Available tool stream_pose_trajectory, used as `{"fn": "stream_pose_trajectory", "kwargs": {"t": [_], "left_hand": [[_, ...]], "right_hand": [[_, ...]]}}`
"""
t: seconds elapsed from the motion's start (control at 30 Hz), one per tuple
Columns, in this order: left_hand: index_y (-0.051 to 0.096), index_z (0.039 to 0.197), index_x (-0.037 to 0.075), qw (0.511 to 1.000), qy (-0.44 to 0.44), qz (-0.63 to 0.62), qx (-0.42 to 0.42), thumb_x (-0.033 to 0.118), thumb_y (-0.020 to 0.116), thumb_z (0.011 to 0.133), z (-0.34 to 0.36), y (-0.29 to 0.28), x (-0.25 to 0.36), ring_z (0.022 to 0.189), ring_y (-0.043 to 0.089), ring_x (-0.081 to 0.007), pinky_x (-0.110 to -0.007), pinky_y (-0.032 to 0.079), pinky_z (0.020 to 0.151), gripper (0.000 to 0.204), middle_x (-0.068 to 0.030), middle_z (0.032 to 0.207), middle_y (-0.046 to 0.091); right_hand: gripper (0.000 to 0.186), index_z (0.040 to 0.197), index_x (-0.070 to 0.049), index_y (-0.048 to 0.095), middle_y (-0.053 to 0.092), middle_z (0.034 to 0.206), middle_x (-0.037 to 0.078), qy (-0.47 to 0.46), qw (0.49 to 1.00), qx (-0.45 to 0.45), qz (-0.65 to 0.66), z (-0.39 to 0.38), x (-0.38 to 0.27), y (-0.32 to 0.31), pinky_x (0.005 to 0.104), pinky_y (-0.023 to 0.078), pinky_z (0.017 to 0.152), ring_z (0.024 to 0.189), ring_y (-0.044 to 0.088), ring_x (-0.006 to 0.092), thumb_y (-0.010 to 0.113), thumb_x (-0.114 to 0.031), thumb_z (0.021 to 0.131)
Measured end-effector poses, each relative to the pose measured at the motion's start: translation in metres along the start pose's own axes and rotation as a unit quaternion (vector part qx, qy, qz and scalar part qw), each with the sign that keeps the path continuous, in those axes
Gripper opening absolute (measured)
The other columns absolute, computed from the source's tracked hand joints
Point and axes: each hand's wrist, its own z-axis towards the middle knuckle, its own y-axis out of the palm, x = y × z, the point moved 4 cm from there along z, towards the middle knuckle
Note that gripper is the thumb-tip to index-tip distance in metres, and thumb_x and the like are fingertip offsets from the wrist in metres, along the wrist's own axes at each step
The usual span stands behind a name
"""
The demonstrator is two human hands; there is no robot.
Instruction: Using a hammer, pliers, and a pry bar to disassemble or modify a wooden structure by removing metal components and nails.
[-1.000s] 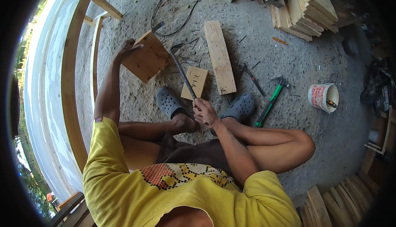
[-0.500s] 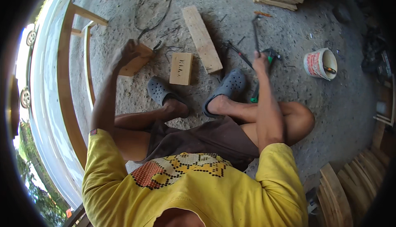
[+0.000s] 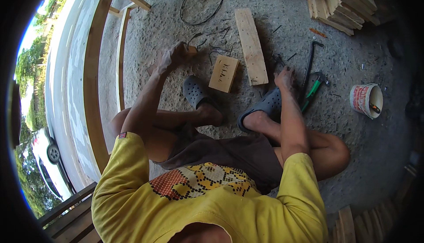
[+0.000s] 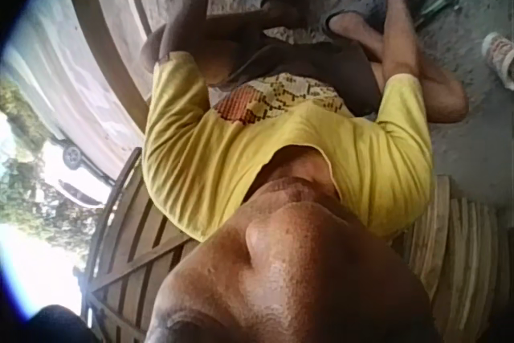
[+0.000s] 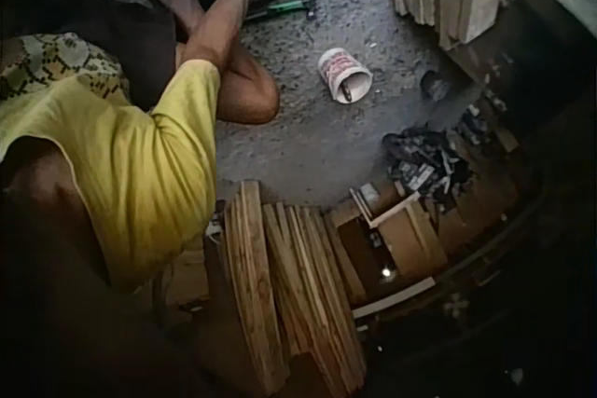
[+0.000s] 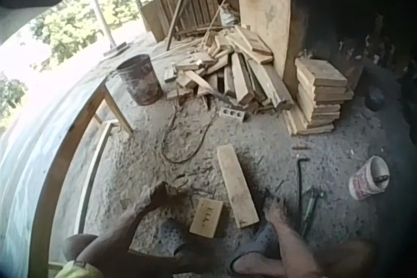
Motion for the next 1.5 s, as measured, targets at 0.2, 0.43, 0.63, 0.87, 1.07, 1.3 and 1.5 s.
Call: {"fn": "stream_pose_trajectory", "kwargs": {"t": [0.2, 0.43, 0.63, 0.87, 1.07, 1.3, 1.5], "left_hand": [[0.067, 0.112, 0.015, 0.999, -0.010, -0.034, 0.032, 0.036, 0.070, 0.091, -0.026, 0.009, 0.019, 0.086, 0.073, -0.0383, -0.052, 0.054, 0.073, 0.031, -0.0157, 0.090, 0.075], [0.067, 0.125, 0.015, 0.993, 0.031, -0.031, 0.111, 0.028, 0.068, 0.090, -0.037, 0.022, 0.023, 0.083, 0.075, -0.0381, -0.051, 0.056, 0.072, 0.038, -0.0165, 0.091, 0.076], [0.067, 0.124, 0.014, 0.992, 0.030, -0.080, 0.096, 0.025, 0.068, 0.088, -0.034, 0.028, 0.018, 0.086, 0.074, -0.0382, -0.052, 0.056, 0.073, 0.037, -0.0167, 0.099, 0.076], [0.062, 0.106, 0.011, 0.992, 0.013, -0.092, 0.090, 0.024, 0.070, 0.085, -0.036, 0.028, 0.017, 0.094, 0.071, -0.0377, -0.050, 0.055, 0.076, 0.026, -0.0120, 0.101, 0.072], [0.063, 0.104, 0.013, 0.979, 0.025, -0.109, 0.169, 0.023, 0.068, 0.087, -0.043, 0.035, 0.018, 0.094, 0.072, -0.0354, -0.047, 0.055, 0.077, 0.021, -0.0110, 0.102, 0.072], [0.060, 0.110, 0.012, 0.988, 0.015, -0.096, 0.116, 0.021, 0.063, 0.090, -0.038, 0.044, 0.011, 0.098, 0.072, -0.0342, -0.046, 0.057, 0.079, 0.021, -0.0116, 0.103, 0.072], [0.059, 0.106, 0.011, 0.989, -0.007, -0.107, 0.103, 0.017, 0.066, 0.085, -0.035, 0.040, 0.012, 0.100, 0.071, -0.0353, -0.047, 0.056, 0.081, 0.023, -0.0129, 0.103, 0.071]], "right_hand": [[0.040, 0.118, -0.006, 0.070, 0.069, 0.123, 0.024, 0.029, 0.989, -0.143, 0.028, 0.022, 0.028, 0.011, 0.0519, 0.049, 0.104, 0.129, 0.058, 0.0457, 0.072, -0.037, 0.093], [0.035, 0.092, 0.001, 0.068, 0.064, 0.090, 0.021, -0.142, 0.956, 0.187, 0.173, -0.006, 0.014, -0.016, 0.0535, 0.051, 0.080, 0.086, 0.061, 0.0423, 0.075, -0.034, 0.093], [0.033, 0.113, -0.002, 0.072, 0.071, 0.108, 0.018, -0.122, 0.930, 0.175, 0.299, -0.001, -0.024, -0.080, 0.0451, 0.053, 0.091, 0.099, 0.066, 0.0339, 0.062, -0.033, 0.106], [0.032, 0.111, -0.001, 0.071, 0.068, 0.111, 0.011, -0.288, 0.875, 0.244, 0.304, -0.033, -0.093, -0.220, 0.0412, 0.051, 0.093, 0.102, 0.066, 0.0285, 0.063, -0.031, 0.107], [0.056, 0.140, 0.003, 0.046, 0.053, 0.139, 0.027, -0.359, 0.769, 0.400, 0.346, -0.082, -0.101, -0.344, 0.0517, 0.045, 0.108, 0.130, 0.055, 0.0342, 0.057, -0.042, 0.108], [0.094, 0.165, 0.001, 0.013, 0.050, 0.149, 0.037, -0.316, 0.400, -0.327, 0.796, -0.120, -0.167, -0.296, 0.0773, 0.030, 0.116, 0.140, 0.051, 0.0500, 0.064, -0.045, 0.102], [0.060, 0.150, -0.004, 0.046, 0.067, 0.129, 0.026, 0.154, 0.587, -0.506, 0.613, -0.229, -0.156, -0.124, 0.0539, 0.064, 0.084, 0.100, 0.076, 0.0390, 0.061, -0.017, 0.093]]}}
